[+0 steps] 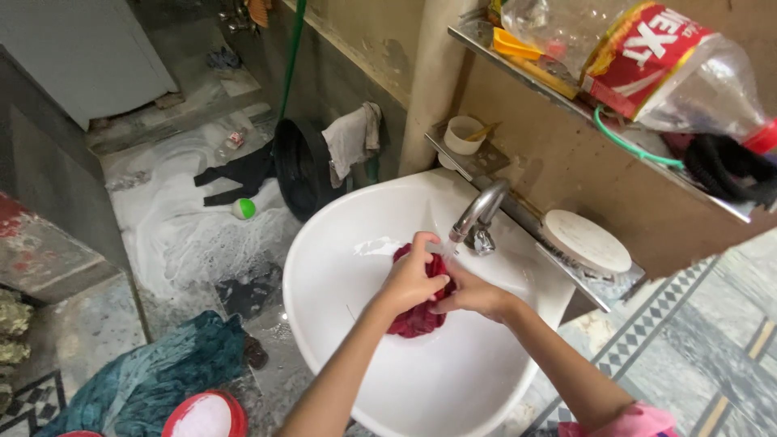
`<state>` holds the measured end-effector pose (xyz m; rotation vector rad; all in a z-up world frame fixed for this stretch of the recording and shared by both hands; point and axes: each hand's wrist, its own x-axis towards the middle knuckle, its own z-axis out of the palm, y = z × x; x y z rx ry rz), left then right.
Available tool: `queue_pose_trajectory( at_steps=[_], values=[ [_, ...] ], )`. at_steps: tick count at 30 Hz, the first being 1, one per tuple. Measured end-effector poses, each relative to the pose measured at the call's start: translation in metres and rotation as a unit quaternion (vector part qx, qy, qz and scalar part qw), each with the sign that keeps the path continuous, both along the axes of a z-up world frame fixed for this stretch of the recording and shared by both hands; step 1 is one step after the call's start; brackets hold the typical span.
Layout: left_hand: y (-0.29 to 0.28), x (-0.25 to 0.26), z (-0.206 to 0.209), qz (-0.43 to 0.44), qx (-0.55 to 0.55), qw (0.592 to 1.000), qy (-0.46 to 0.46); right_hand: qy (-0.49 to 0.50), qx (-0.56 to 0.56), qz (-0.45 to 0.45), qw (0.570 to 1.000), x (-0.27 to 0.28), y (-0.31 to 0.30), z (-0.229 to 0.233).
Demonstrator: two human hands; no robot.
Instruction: The person washes and wrings out a piece of cloth under running water in a sink by hand, then places it into a bucket with other clothes.
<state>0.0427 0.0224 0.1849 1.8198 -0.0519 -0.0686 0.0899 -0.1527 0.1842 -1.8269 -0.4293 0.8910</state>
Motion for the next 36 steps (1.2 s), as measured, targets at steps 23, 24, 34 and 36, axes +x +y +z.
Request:
queue_pose_trajectory(
  at_steps=[23, 24, 34, 36],
  values=[
    [-0.015, 0.023, -0.042, -0.049, 0.082, 0.995, -0.003, 0.086, 0.406, -0.363, 0.834, -0.024, -0.010, 0.099],
    [-0.014, 0.027, -0.051, -0.048, 0.163, 0.985, -0.003, 0.057, 0.417, -0.335, 0.843, -0.022, -0.017, 0.109],
    [-0.013, 0.060, -0.100, 0.082, 0.149, 0.976, 0.138, -0.256, -0.194, -0.125, 0.939, -0.008, -0.073, 0.077],
    [-0.003, 0.055, -0.072, 0.039, 0.079, 0.991, 0.103, -0.319, -0.308, -0.065, 0.894, -0.003, -0.077, 0.036]
  ],
)
